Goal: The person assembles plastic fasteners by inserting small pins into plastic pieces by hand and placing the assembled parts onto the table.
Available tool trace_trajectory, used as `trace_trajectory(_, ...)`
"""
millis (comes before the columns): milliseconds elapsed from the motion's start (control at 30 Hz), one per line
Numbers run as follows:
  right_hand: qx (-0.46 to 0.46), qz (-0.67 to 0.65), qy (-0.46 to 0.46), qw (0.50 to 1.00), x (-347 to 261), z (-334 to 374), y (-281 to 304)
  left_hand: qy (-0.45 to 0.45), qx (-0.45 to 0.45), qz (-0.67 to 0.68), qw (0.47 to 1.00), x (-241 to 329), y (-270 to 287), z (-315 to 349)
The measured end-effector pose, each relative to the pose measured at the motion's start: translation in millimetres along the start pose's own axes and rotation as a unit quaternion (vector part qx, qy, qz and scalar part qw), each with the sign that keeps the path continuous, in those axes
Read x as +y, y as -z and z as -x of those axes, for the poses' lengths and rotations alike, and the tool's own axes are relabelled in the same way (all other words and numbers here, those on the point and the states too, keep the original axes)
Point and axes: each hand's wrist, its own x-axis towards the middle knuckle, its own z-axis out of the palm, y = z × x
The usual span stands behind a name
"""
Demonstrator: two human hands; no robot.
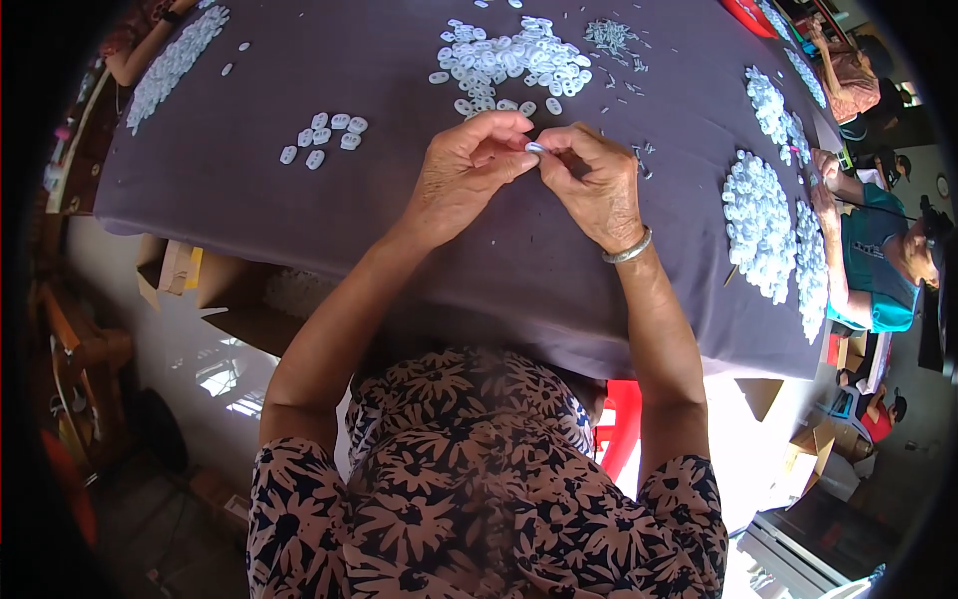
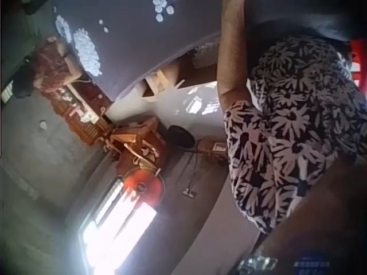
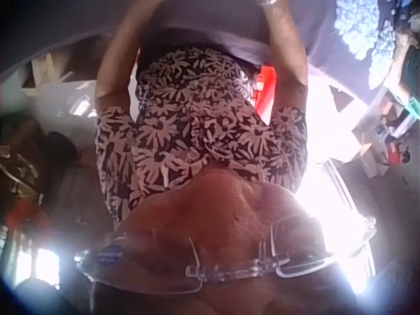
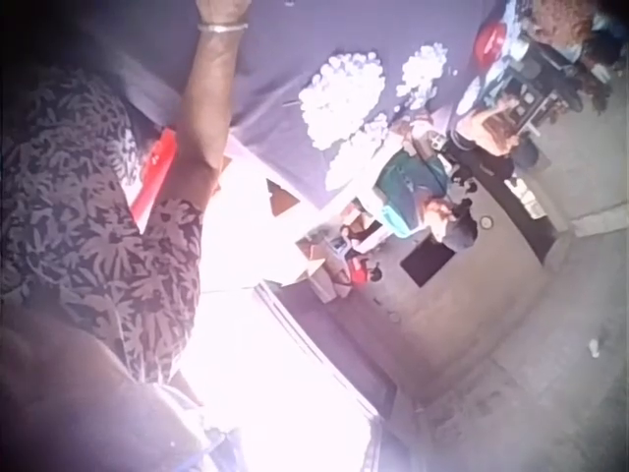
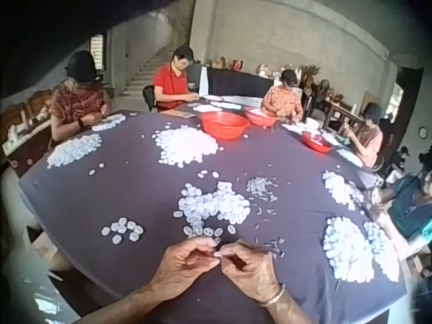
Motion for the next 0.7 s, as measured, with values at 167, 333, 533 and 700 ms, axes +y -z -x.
trace_trajectory(167,-0.043,-0.016,0.014,0.999,-11,-2,7,0.009,-0.007,0.039,0.999,-1,5,-1)
trace_trajectory(333,-0.068,-0.074,0.026,0.995,-3,-3,10,0.063,-0.024,0.111,0.992,3,7,-1)
trace_trajectory(533,-0.106,-0.201,-0.049,0.973,-4,0,8,0.192,-0.086,0.180,0.961,6,14,-1)
trace_trajectory(700,-0.105,-0.260,-0.059,0.958,-5,0,6,0.218,-0.084,0.180,0.955,11,8,0)
